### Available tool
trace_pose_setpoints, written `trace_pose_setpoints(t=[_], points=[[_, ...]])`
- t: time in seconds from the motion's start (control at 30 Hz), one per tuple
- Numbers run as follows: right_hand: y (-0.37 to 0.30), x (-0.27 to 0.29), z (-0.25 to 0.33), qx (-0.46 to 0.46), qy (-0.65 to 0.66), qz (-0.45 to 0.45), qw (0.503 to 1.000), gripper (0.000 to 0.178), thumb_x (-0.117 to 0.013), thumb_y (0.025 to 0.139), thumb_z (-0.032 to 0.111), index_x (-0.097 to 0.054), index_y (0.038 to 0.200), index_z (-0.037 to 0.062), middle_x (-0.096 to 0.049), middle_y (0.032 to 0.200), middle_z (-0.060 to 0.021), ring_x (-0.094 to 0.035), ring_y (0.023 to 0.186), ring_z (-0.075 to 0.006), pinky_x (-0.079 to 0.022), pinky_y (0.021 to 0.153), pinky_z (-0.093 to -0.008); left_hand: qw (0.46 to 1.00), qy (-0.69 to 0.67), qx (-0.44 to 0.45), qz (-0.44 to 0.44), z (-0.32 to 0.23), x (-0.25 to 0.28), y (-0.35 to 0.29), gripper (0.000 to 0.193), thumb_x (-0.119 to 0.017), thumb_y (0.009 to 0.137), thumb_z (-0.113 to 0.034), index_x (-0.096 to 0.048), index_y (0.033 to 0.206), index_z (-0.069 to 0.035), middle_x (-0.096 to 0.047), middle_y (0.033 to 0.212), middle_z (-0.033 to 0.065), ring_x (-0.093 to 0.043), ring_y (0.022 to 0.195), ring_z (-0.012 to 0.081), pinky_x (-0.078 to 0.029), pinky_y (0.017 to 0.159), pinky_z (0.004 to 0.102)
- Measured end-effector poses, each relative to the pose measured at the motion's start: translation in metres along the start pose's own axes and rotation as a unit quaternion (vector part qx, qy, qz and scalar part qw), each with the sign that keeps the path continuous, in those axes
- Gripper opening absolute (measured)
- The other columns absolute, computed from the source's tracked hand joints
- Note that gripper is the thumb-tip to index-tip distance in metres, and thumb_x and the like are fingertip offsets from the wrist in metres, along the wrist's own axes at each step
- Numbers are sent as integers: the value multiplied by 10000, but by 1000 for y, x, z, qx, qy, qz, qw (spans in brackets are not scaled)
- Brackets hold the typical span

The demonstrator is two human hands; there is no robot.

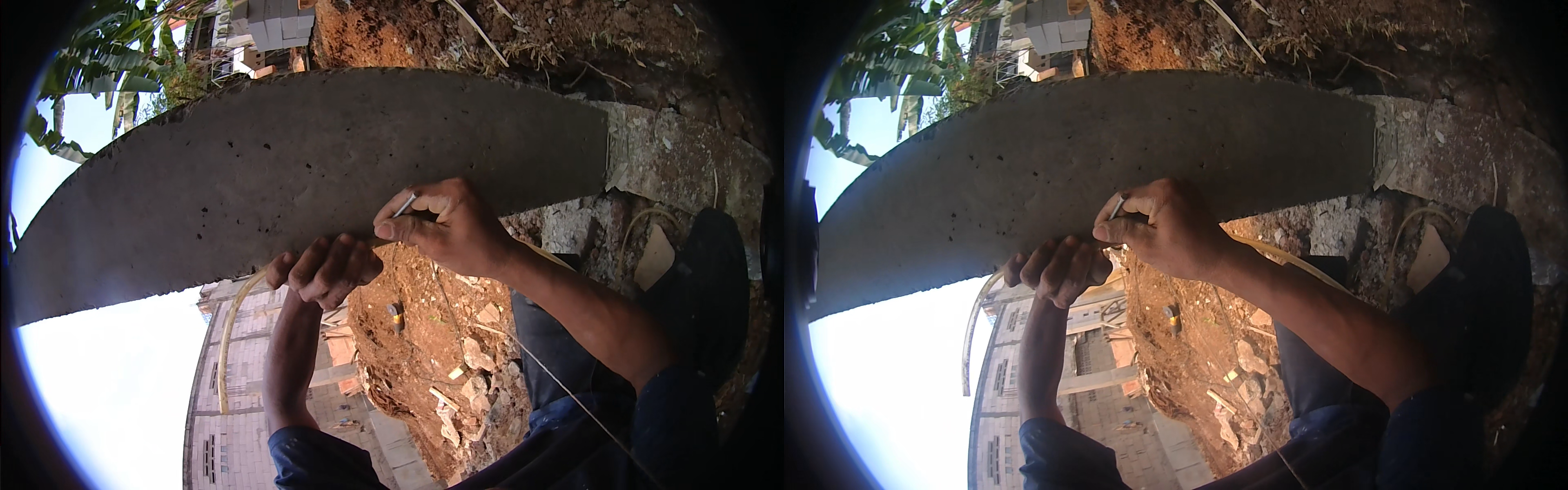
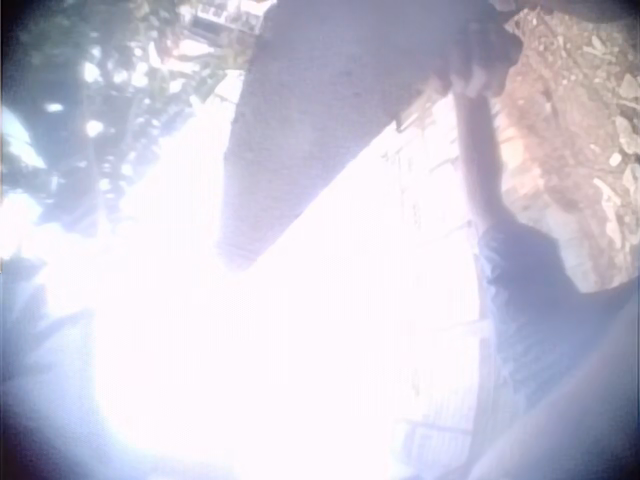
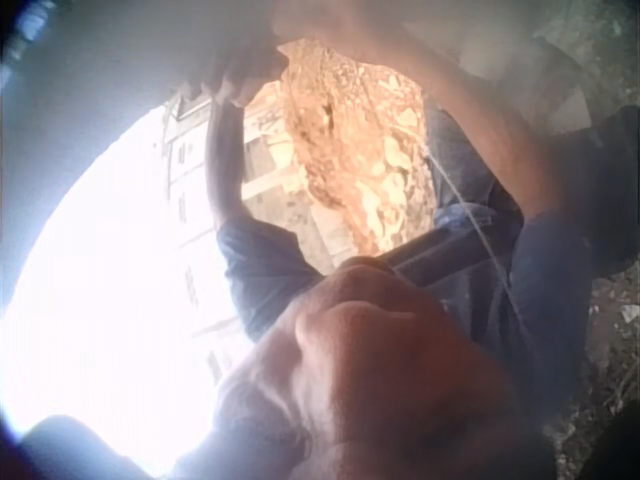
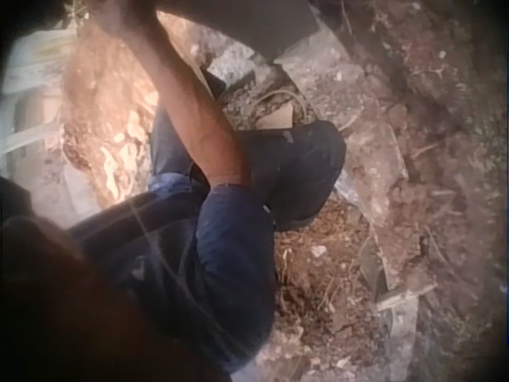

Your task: The person secures a flexible plastic conduit to a concrete wall using a hammer and nails. They position the conduit along the wall, hammer nails to hold it in place, and adjust the conduit as needed.

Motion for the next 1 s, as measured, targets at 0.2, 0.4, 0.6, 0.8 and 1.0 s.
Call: trace_pose_setpoints(t=[0.2,0.4,0.6,0.8,1.0], points=[[2,1,-5,8,2,1,1000,197,-705,914,224,-713,930,27,-720,803,-55,-661,748,-85,-521,651,-261,1000,-12,7,-7,1,-5,-4,104,-603,814,-395,-633,883,-324,-614,892,-126,-537,903,76,-272,1003,436],[0,1,-4,6,5,6,1000,198,-697,920,225,-707,916,27,-724,810,-63,-680,769,-100,-526,661,-263,1000,-9,8,-10,-1,-5,-3,130,-569,845,-419,-637,904,-325,-618,896,-134,-532,936,79,-260,1031,447],[0,-2,-3,26,-11,-5,1000,202,-686,927,226,-702,919,25,-724,813,-74,-688,768,-111,-524,656,-266,1000,-8,10,-7,-1,-2,-3,145,-575,844,-431,-644,903,-317,-616,899,-133,-536,957,84,-259,1036,452],[0,-6,-1,60,-13,-66,996,151,-699,895,201,-711,844,59,-712,744,-74,-686,637,-176,-516,593,-303,1000,-6,6,-4,0,-3,-3,162,-560,847,-443,-639,912,-318,-605,905,-131,-541,960,86,-257,1038,457],[-2,-7,0,38,-14,-61,997,142,-701,890,188,-706,831,59,-702,724,-72,-676,617,-173,-508,577,-305,1000,-1,-4,1,0,-1,-6,167,-562,840,-446,-640,914,-318,-606,901,-130,-539,956,88,-254,1031,463]])
Point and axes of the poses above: each hand's wrist, its own y-axis towards the middle knuckle, its own x-axis out of the back of the hand, z = x × y, the point moved 3 cm from there along y, towards the middle knuckle
